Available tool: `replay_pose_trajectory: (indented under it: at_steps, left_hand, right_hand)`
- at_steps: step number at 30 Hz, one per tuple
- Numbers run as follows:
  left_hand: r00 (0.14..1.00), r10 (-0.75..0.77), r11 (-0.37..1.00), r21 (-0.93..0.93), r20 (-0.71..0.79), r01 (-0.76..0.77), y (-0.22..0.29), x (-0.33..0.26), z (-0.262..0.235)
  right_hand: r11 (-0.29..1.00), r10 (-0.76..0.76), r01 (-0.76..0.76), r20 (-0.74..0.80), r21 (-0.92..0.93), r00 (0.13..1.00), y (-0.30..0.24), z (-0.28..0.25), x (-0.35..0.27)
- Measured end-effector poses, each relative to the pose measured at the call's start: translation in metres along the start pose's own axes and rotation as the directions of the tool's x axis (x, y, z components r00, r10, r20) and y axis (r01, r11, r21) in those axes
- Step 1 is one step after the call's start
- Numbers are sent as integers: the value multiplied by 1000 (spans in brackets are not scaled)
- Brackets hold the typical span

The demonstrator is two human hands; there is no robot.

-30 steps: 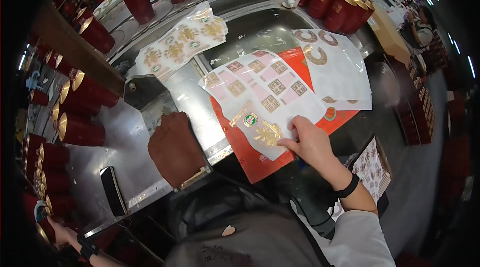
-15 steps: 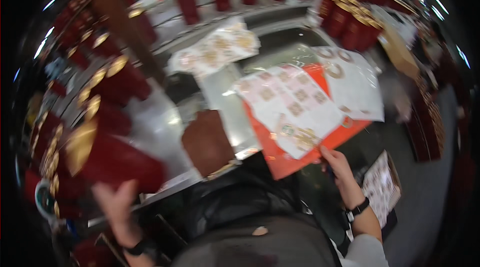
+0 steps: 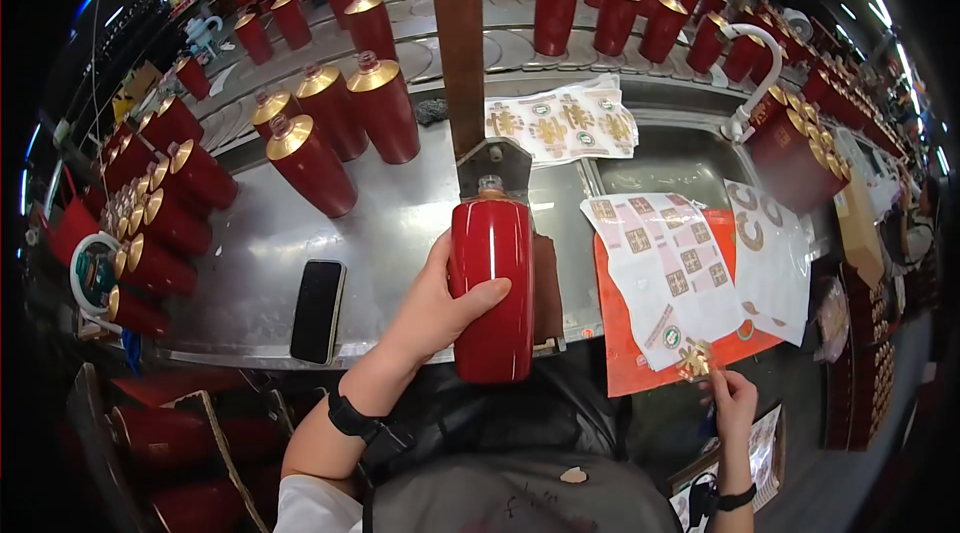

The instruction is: Applying gold-colored decorative labels and seals to the tops of red liquor bottles and wiping them clean.

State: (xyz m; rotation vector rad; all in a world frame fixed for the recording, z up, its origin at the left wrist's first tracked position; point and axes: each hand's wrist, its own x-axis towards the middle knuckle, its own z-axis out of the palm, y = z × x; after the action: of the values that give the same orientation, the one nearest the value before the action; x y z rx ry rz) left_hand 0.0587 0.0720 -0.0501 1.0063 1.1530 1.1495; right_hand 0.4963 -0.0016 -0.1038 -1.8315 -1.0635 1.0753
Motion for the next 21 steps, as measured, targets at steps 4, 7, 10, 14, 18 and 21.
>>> replay_pose_trajectory:
  at_steps: [4, 7, 10, 14, 18, 21]
  left_hand:
    - [997, -80, 985, -149, 13, 81, -2, 9, 2]
    - [950, -232, 832, -463, 210, 306, 7, 17, -3]
    - [924, -245, 702, -604, 294, 378, 20, 24, 5]
    - [942, -163, 703, -635, 295, 320, 18, 35, 11]
    - [946, -141, 693, -653, 293, 305, 13, 37, 11]
    - [950, -177, 729, -614, 258, 303, 5, 40, 11]
  right_hand:
    - [740, -502, 403, -43, -539, 864, -73, 0, -14]
    - [576, -635, 521, 57, -630, 770, -123, -7, 1]
    - [511, -691, 596, 116, -619, 713, -159, -7, 29]
    - [449, -721, 707, 245, -547, 648, -202, 1, 64]
    - [594, -639, 706, 307, -385, 705, -231, 25, 107]
    - [567, -574, 720, 434, -401, 694, -244, 44, 151]
